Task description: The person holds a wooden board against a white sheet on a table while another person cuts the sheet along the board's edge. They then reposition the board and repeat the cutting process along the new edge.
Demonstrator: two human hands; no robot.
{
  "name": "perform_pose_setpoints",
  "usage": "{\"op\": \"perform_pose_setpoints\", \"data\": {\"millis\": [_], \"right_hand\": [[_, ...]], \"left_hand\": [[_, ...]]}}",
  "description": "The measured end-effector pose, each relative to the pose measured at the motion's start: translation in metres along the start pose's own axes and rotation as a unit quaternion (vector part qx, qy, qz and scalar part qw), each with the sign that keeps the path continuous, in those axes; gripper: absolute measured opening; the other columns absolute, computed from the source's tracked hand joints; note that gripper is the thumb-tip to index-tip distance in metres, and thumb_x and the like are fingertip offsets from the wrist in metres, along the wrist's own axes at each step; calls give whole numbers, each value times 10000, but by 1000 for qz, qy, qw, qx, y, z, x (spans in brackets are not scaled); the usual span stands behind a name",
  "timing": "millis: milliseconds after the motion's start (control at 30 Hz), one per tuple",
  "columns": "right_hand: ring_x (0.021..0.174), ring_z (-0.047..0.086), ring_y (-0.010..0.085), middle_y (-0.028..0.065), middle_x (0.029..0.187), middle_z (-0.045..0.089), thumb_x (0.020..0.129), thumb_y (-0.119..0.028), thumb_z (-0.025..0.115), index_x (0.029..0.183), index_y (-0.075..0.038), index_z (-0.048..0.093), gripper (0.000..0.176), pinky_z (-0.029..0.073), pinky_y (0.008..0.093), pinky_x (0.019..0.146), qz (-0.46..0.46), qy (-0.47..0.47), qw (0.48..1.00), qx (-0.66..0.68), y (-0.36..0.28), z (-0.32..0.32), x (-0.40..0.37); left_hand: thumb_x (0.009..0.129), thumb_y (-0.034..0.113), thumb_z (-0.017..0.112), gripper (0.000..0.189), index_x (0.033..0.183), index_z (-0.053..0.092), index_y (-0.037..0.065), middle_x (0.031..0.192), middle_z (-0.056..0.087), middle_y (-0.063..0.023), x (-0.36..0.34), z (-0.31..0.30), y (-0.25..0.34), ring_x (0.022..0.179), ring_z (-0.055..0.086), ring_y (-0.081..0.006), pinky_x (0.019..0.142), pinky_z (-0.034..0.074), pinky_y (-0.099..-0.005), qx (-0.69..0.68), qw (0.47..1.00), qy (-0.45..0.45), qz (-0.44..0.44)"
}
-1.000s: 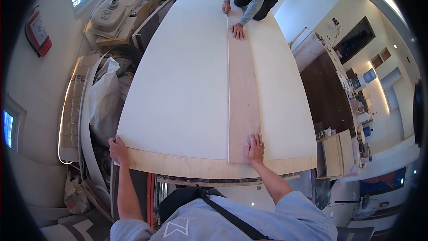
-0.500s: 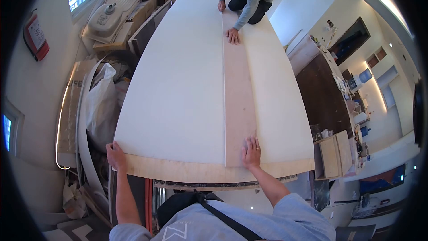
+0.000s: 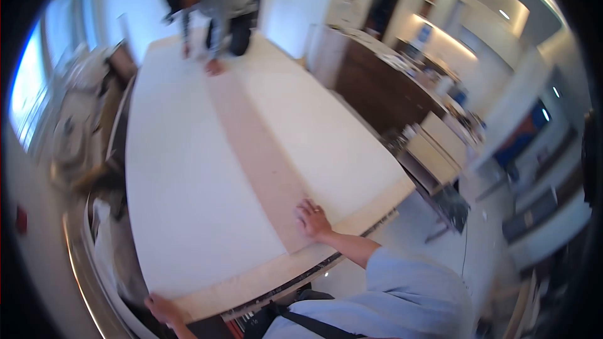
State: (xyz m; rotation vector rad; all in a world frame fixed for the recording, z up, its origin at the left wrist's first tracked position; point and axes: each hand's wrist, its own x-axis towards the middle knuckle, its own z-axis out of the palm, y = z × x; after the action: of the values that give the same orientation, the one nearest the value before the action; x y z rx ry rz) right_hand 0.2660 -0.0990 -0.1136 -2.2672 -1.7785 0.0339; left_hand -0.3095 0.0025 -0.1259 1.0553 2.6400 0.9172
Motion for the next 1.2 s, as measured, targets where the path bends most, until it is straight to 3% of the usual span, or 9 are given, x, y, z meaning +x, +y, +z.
{"op": "perform_pose_setpoints", "data": {"millis": [67,167,300,367,400,700,1200], "right_hand": [[1453,281,353,158,1504,377,939,-301,531,1388,-104,468,494,292,547,1125,-11,28,1000,3,-4,-4,-5],[1462,266,348,161,1498,382,940,-316,530,1402,-111,458,510,282,549,1134,-10,27,1000,1,-8,-8,-6],[1462,270,341,150,1502,382,933,-323,541,1388,-117,475,504,285,560,1129,7,25,1000,2,-5,-3,-5],[1461,271,338,144,1502,383,929,-318,546,1377,-116,486,495,287,564,1126,-4,29,1000,8,-2,1,-3],[1466,263,341,146,1510,374,936,-328,537,1370,-113,489,487,272,569,1132,1,13,1000,14,-3,1,-2],[1488,230,337,134,1558,344,943,-351,532,1408,-130,475,518,230,555,1163,8,-2,1000,1,-2,-2,1],[1467,266,354,146,1549,363,960,-319,515,1416,-122,468,499,251,528,1158,-5,3,1000,-9,-7,-7,2]], "left_hand": [[976,485,467,482,1142,629,62,1044,704,-192,42,41,-59,953,659,-402,820,503,-488,4,996,-46,81],[1013,231,417,374,1339,569,133,1232,621,-92,-16,-34,35,1158,566,-232,1044,335,-446,67,991,-108,-47],[973,502,462,507,1140,628,53,1037,703,-195,11,1,-3,953,657,-406,814,501,-488,-28,999,-26,10],[967,513,455,516,1165,629,69,1058,704,-192,3,-7,2,978,655,-411,840,503,-500,15,999,-41,-13],[989,462,489,425,1139,627,89,1029,712,-188,1,-9,5,930,673,-414,799,521,-508,36,999,-23,8],[987,451,499,385,1053,604,87,998,712,-176,4,-6,3,935,659,-427,802,505,-520,24,1000,-13,-7],[985,451,518,347,1020,581,112,950,714,-158,3,-4,3,895,670,-405,774,509,-513,13,1000,2,-5]]}}
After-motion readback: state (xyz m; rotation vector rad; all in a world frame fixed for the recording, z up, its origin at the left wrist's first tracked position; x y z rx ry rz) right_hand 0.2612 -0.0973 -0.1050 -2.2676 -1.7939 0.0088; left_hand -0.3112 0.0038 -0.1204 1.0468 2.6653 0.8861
